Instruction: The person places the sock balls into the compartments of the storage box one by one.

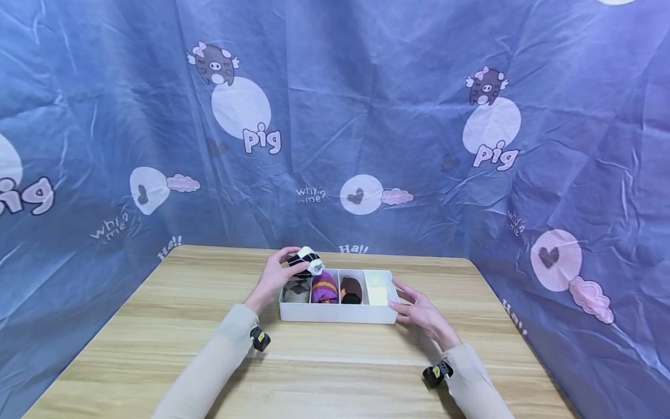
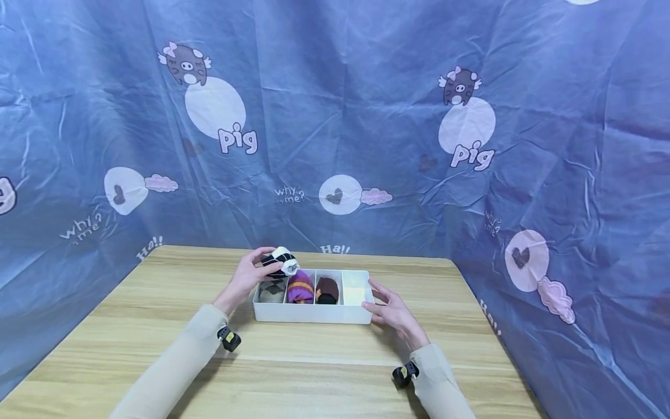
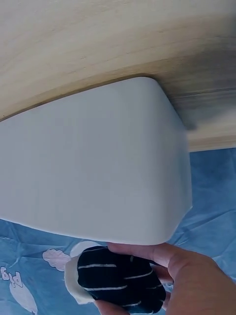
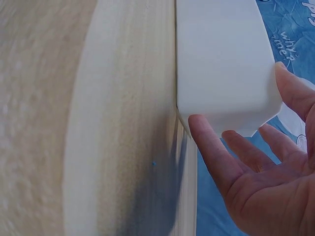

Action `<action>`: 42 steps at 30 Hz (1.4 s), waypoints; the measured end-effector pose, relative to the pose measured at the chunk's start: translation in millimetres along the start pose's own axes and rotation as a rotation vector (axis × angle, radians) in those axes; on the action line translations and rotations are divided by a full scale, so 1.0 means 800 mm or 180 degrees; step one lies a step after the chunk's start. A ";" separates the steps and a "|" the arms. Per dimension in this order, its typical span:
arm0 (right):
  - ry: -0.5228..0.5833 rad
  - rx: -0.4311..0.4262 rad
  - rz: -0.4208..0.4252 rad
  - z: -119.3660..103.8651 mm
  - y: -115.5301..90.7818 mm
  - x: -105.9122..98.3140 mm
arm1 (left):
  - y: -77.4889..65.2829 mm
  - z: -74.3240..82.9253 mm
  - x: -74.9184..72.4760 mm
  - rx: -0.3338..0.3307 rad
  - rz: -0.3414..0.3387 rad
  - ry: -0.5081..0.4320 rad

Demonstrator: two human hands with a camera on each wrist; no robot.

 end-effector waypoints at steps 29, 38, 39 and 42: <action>-0.0004 0.0008 0.0008 0.002 -0.001 -0.001 | 0.010 -0.006 0.057 0.0194 -0.0001 0.0093; 0.0023 -0.0036 -0.0004 0.003 0.000 -0.003 | 0.015 -0.007 0.086 0.0280 -0.0133 0.0213; 0.0028 -0.0046 -0.0017 0.003 0.000 -0.002 | 0.015 -0.007 0.089 0.0278 -0.0146 0.0201; 0.0034 -0.0071 -0.0048 0.003 0.001 -0.001 | 0.016 -0.009 0.097 0.0258 -0.0185 0.0179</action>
Point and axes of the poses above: each hand's wrist, its own y-axis towards the middle knuckle, its own x-axis out of the palm, z = x × y, the point moved 7 cm from there along y, towards the middle knuckle, and after that the axes turned 9 degrees about -z, right-handed, at the moved point
